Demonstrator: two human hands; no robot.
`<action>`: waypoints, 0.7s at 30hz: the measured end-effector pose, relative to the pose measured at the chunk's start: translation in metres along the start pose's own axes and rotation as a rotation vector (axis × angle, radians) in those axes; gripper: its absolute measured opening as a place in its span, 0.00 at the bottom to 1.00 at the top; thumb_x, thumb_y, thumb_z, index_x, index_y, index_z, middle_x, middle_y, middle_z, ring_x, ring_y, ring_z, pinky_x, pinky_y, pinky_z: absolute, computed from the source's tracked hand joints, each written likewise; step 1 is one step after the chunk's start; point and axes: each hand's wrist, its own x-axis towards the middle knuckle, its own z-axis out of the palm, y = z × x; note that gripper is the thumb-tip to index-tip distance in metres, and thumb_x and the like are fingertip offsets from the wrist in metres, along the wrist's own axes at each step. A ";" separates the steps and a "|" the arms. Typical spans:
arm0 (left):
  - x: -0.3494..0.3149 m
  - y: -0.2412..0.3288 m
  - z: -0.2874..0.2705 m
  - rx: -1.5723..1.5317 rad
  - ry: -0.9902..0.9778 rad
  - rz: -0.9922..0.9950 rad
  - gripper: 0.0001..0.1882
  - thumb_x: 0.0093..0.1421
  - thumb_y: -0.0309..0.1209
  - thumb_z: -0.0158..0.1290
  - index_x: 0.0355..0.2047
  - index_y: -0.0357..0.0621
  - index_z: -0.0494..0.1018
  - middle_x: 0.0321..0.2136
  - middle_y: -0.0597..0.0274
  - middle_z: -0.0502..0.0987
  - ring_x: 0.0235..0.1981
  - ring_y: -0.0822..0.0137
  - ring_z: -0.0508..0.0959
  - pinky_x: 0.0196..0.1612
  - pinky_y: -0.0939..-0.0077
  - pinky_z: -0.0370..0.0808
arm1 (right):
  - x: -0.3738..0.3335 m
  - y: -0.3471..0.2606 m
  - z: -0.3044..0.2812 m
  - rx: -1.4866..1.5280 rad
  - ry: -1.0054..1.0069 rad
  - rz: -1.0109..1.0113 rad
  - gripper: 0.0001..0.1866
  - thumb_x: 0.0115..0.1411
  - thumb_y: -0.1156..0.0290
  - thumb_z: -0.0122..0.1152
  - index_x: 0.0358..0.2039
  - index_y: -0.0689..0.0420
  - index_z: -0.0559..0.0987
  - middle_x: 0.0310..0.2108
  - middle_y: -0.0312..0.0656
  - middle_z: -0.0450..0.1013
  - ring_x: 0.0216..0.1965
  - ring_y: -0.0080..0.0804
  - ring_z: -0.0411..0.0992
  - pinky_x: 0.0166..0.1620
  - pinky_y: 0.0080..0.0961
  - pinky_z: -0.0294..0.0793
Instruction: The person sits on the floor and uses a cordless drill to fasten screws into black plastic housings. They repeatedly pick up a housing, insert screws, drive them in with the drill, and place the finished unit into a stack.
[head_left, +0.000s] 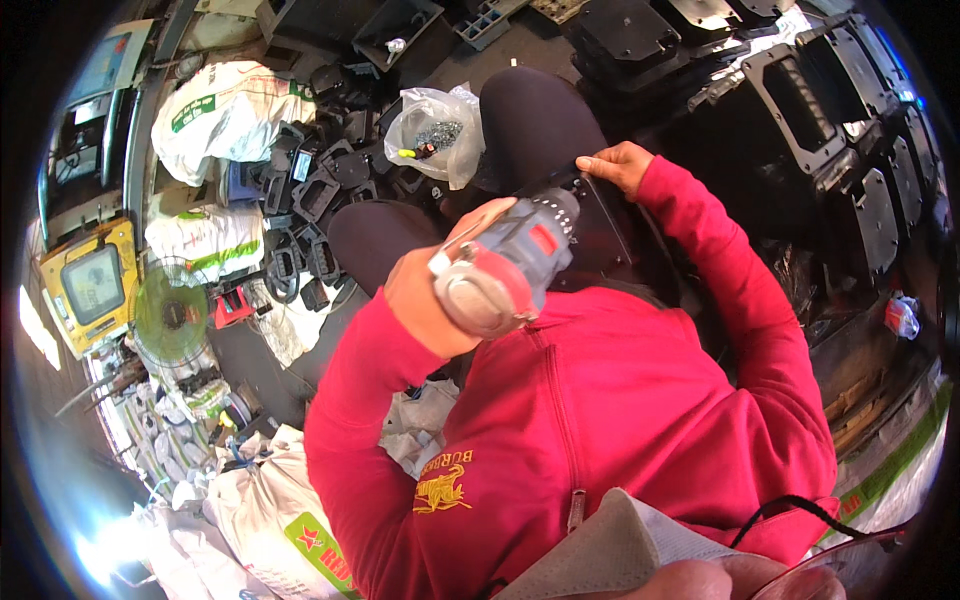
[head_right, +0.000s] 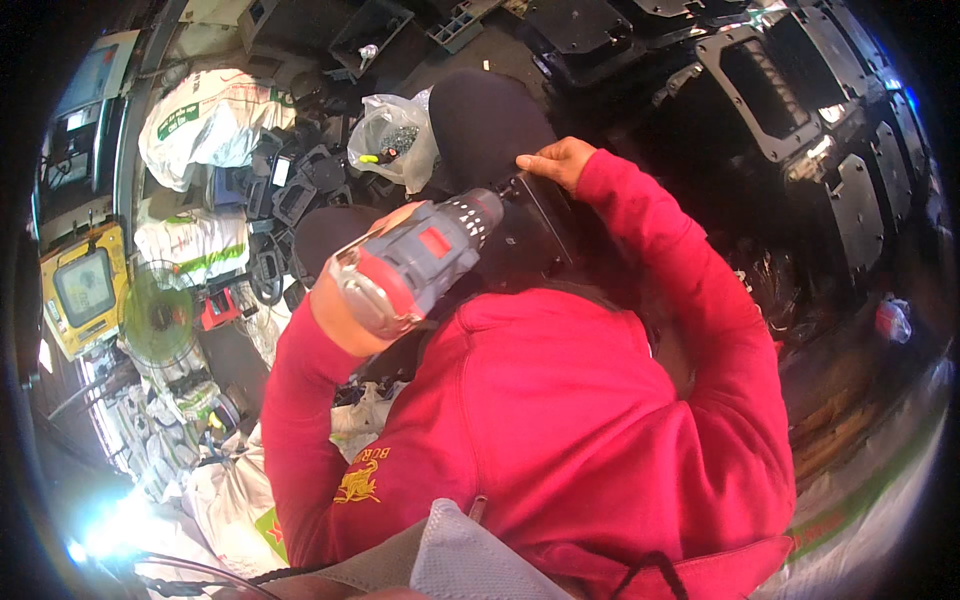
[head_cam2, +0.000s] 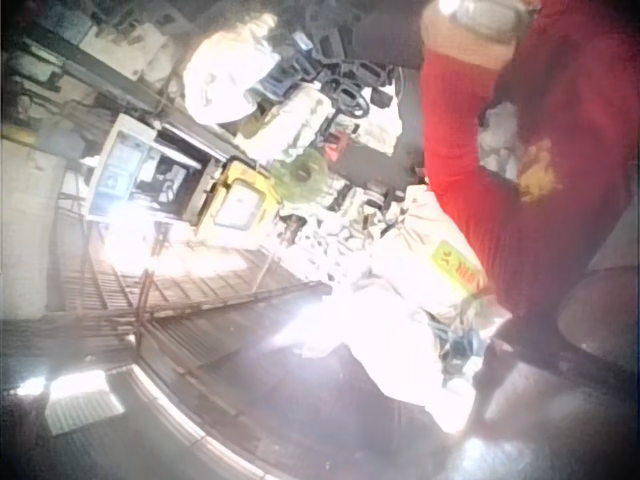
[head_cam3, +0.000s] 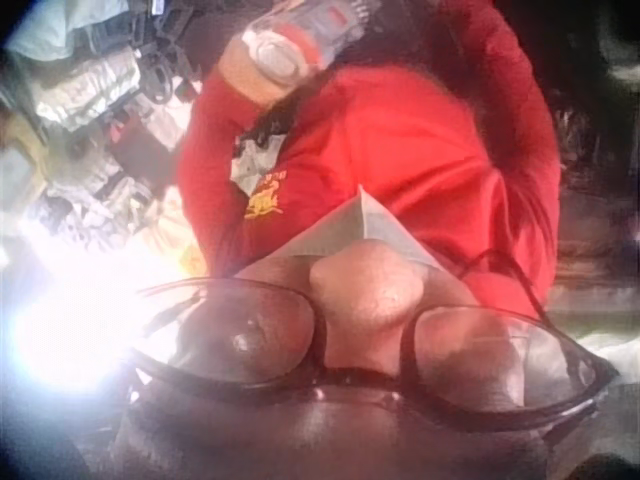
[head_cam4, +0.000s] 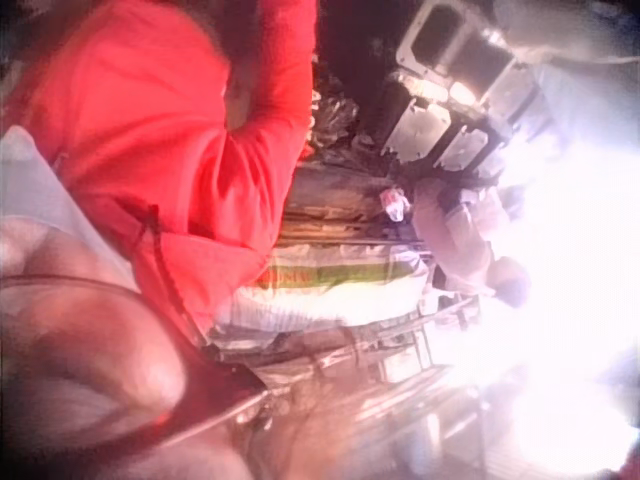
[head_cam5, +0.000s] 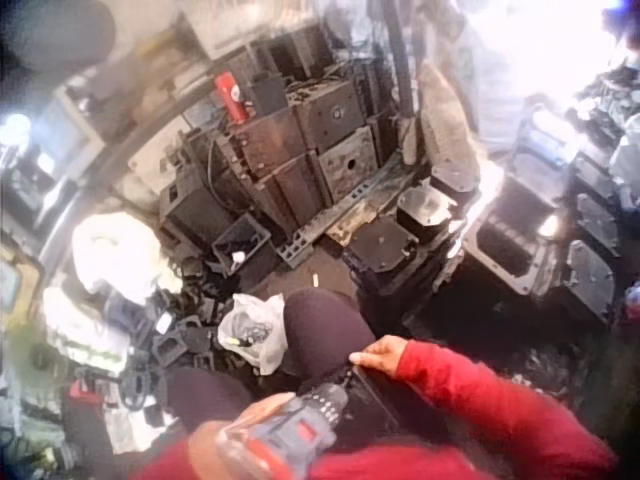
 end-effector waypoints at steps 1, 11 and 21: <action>-0.009 0.004 0.003 -0.186 0.037 -0.097 0.32 0.50 0.25 0.59 0.56 0.40 0.63 0.53 0.56 0.70 0.53 0.62 0.72 0.56 0.73 0.68 | -0.003 0.000 -0.002 -0.037 -0.001 -0.014 0.24 0.60 0.49 0.58 0.33 0.61 0.83 0.25 0.38 0.77 0.23 0.23 0.72 0.28 0.23 0.71; -0.063 0.010 0.021 -0.634 0.238 -0.189 0.31 0.57 0.29 0.51 0.61 0.40 0.57 0.54 0.52 0.68 0.52 0.59 0.73 0.55 0.65 0.71 | -0.080 -0.045 -0.002 0.948 0.125 -0.364 0.33 0.65 0.45 0.42 0.56 0.62 0.67 0.48 0.45 0.71 0.43 0.29 0.70 0.43 0.25 0.71; -0.060 0.018 0.015 -0.707 0.160 -0.041 0.27 0.63 0.27 0.45 0.62 0.38 0.55 0.55 0.50 0.67 0.51 0.62 0.73 0.54 0.69 0.72 | -0.113 -0.079 0.052 1.289 -0.350 -0.380 0.45 0.61 0.34 0.36 0.65 0.60 0.54 0.61 0.57 0.58 0.64 0.49 0.55 0.63 0.45 0.58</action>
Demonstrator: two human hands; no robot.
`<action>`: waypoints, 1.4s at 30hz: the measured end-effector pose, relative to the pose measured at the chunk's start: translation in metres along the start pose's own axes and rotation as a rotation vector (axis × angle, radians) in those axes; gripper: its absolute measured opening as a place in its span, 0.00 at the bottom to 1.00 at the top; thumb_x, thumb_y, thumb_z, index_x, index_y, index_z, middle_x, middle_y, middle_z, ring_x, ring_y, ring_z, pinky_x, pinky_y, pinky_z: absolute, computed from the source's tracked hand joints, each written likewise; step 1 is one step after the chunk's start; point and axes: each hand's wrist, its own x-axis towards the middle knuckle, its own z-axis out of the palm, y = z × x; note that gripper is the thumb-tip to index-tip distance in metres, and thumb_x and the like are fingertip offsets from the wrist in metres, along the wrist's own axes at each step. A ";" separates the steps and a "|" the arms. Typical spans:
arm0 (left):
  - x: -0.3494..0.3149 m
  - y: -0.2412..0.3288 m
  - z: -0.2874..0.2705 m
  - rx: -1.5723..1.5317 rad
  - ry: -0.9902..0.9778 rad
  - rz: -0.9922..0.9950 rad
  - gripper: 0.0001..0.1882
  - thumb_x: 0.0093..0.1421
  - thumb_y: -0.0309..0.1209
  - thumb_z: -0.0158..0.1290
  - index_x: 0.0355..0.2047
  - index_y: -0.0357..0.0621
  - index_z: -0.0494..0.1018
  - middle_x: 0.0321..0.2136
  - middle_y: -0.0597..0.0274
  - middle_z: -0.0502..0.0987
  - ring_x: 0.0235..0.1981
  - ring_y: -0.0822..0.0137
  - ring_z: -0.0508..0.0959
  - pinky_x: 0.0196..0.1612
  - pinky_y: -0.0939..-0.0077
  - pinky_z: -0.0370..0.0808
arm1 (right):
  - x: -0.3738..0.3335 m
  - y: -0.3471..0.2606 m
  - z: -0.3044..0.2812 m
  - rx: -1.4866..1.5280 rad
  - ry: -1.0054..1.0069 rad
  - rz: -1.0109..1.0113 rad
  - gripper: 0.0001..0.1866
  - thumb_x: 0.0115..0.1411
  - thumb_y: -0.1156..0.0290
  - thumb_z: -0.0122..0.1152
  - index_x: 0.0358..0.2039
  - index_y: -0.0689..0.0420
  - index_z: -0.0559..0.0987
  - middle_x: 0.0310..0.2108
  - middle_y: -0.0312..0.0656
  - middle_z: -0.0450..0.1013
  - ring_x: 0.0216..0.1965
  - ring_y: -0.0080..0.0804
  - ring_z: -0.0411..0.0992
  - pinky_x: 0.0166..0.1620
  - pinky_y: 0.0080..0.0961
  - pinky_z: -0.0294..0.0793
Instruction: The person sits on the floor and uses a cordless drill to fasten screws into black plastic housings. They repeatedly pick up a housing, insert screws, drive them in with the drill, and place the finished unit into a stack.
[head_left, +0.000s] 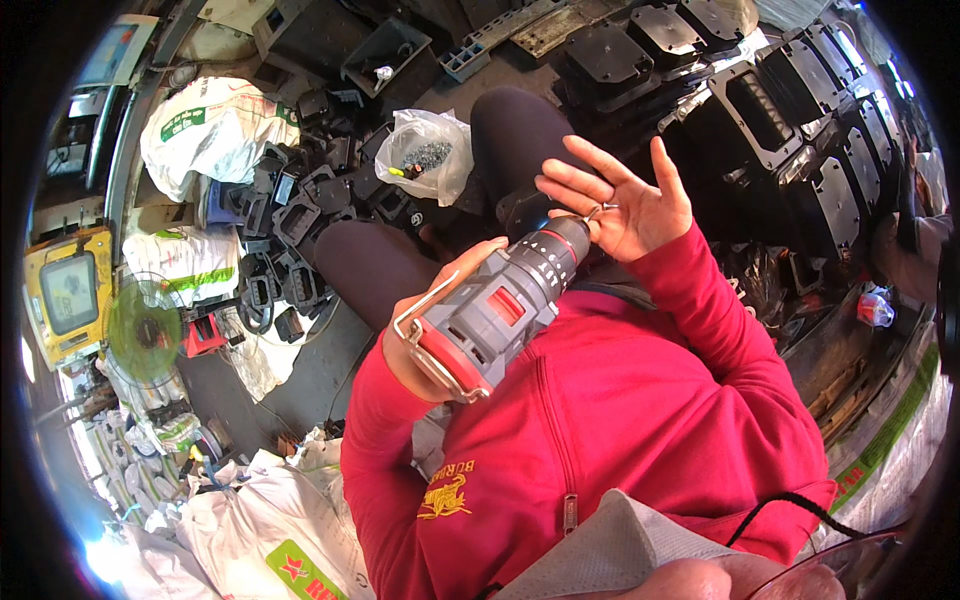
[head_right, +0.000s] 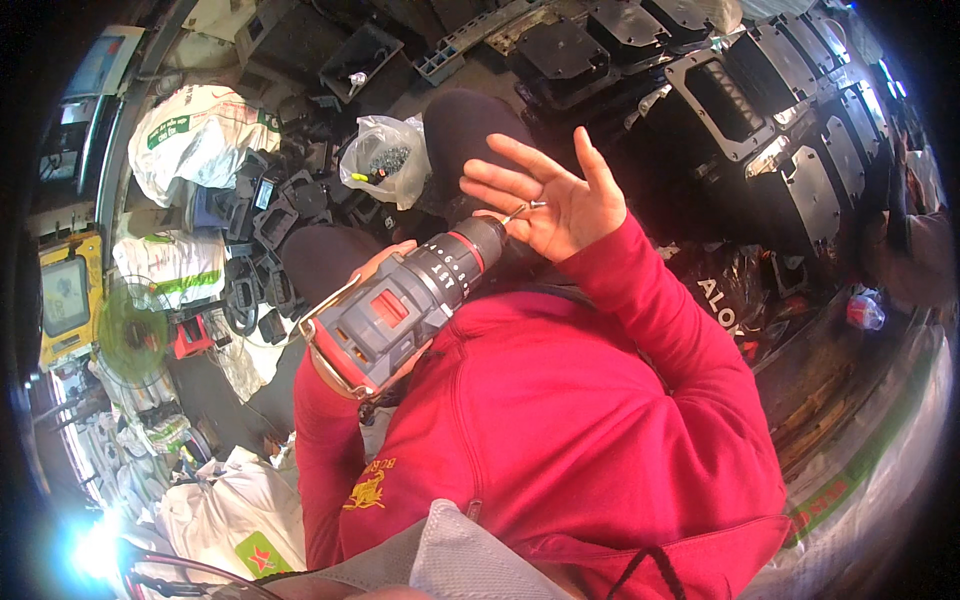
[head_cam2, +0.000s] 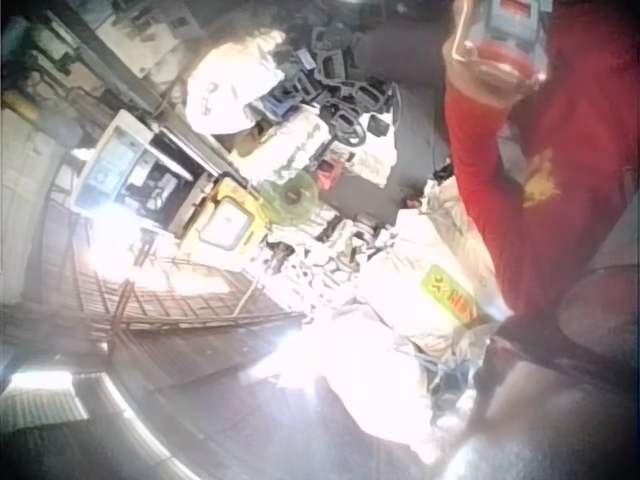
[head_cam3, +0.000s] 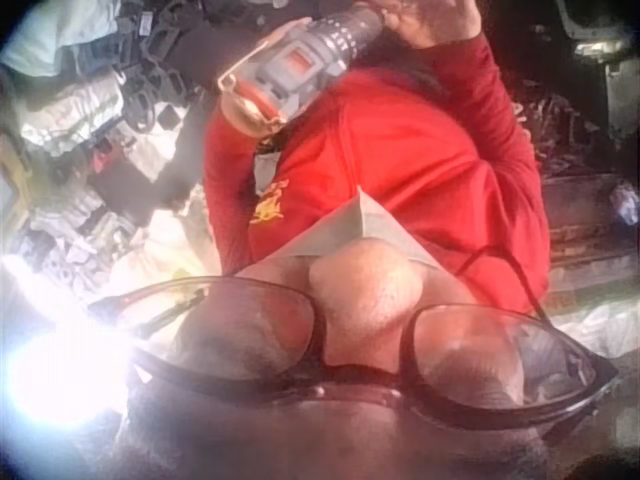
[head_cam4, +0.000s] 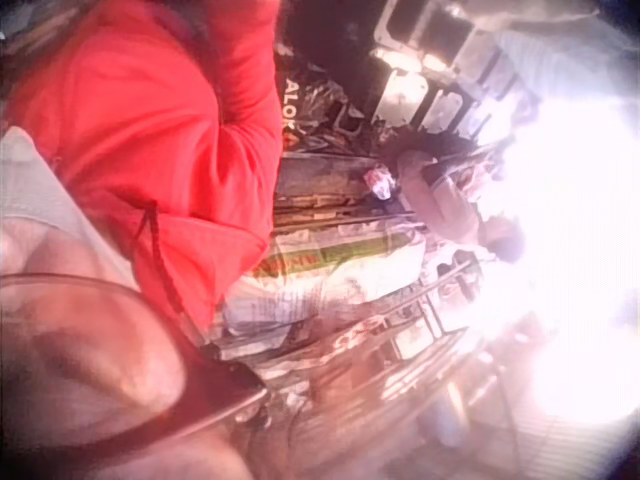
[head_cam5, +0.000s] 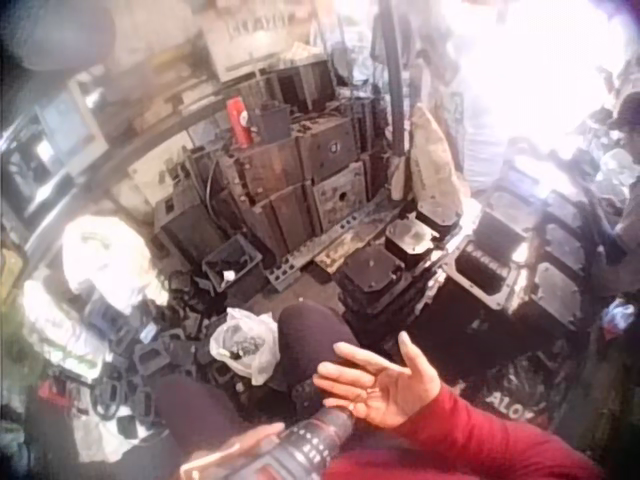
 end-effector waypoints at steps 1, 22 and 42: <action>0.000 0.002 0.000 0.132 -0.005 0.023 0.27 0.63 0.27 0.44 0.62 0.38 0.55 0.55 0.50 0.67 0.51 0.62 0.73 0.54 0.69 0.72 | 0.000 0.001 0.000 -0.003 -0.021 0.010 0.45 0.61 0.34 0.36 0.65 0.60 0.54 0.61 0.57 0.58 0.64 0.49 0.55 0.63 0.45 0.58; -0.015 0.008 -0.002 -0.122 0.079 -0.111 0.31 0.55 0.24 0.50 0.61 0.41 0.57 0.51 0.57 0.70 0.47 0.66 0.74 0.51 0.73 0.73 | -0.016 0.009 -0.039 -0.270 0.157 0.162 0.09 0.62 0.71 0.57 0.40 0.62 0.77 0.31 0.40 0.77 0.28 0.25 0.76 0.33 0.22 0.81; -0.033 0.003 0.001 0.360 -0.001 -0.206 0.40 0.42 0.31 0.62 0.58 0.42 0.61 0.53 0.55 0.69 0.54 0.60 0.70 0.57 0.68 0.66 | -0.007 0.014 -0.085 -1.582 0.461 0.141 0.55 0.39 0.51 0.76 0.61 0.66 0.58 0.52 0.58 0.68 0.54 0.46 0.68 0.56 0.33 0.67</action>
